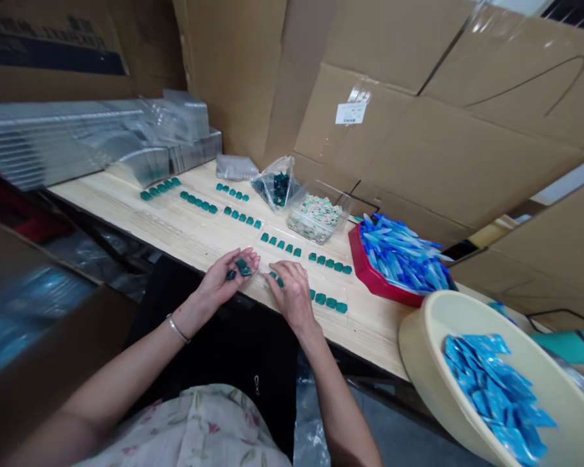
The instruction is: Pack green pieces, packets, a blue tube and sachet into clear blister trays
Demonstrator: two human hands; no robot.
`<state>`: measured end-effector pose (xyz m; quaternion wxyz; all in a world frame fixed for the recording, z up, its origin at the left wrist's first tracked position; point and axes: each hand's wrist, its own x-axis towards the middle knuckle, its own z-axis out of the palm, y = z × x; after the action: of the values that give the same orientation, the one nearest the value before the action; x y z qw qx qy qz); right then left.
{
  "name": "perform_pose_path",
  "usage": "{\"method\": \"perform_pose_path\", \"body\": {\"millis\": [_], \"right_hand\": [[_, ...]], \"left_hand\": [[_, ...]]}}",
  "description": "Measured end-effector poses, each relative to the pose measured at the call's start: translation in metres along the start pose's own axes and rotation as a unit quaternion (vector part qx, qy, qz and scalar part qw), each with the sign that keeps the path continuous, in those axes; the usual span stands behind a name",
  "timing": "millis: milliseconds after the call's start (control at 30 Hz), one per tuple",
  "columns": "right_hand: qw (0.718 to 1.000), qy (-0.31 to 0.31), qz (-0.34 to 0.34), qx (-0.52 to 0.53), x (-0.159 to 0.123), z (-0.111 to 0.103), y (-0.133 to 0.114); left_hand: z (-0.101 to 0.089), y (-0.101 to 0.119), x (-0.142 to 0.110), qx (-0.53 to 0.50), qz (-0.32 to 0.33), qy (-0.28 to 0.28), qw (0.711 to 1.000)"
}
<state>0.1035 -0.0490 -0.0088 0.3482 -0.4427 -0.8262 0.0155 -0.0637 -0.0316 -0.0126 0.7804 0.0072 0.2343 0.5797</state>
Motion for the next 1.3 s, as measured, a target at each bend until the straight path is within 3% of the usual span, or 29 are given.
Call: {"method": "perform_pose_path", "body": {"millis": [167,300,367,467,533,600,700,800,900,1000,1133,1300], "right_hand": [[0.996,-0.008,-0.029,0.081,0.015,0.008,-0.025],[0.985,0.016,0.037,0.166,0.022,0.021,-0.024],[0.958,0.035,0.115,0.261,0.024,0.023,-0.018],[0.882,0.040,0.227,0.411,0.025,0.021,-0.010],[0.836,0.030,0.270,0.476,0.026,0.018,-0.008],[0.809,0.019,0.290,0.512,0.026,0.016,-0.009],[0.792,0.001,0.298,0.533,0.026,0.014,-0.011],[0.793,0.006,0.305,0.527,0.026,0.015,-0.010],[0.793,0.035,0.312,0.521,0.025,0.017,-0.009],[0.777,0.081,0.312,0.542,0.026,0.020,-0.009],[0.732,0.120,0.314,0.593,0.027,0.020,-0.008],[0.682,0.058,0.337,0.647,0.024,0.019,-0.008]], "left_hand": [[0.010,-0.001,0.001,0.010,0.002,0.001,1.000],[0.015,0.000,0.001,0.015,0.018,-0.011,1.000],[0.014,0.000,0.001,0.021,0.032,-0.014,0.999],[0.007,-0.001,0.000,0.081,0.075,-0.031,0.993],[0.001,-0.003,0.000,0.166,0.092,-0.077,0.979],[-0.005,-0.005,0.000,0.244,0.101,-0.119,0.957],[-0.009,-0.007,0.000,0.301,0.129,-0.129,0.936],[-0.011,-0.006,0.001,0.319,0.128,-0.119,0.931],[-0.011,-0.004,0.000,0.349,0.129,-0.118,0.921],[-0.009,-0.005,-0.002,0.376,0.148,-0.114,0.908],[-0.007,-0.005,-0.002,0.333,0.105,-0.138,0.927],[-0.009,-0.002,0.002,0.280,0.053,-0.150,0.947]]}}
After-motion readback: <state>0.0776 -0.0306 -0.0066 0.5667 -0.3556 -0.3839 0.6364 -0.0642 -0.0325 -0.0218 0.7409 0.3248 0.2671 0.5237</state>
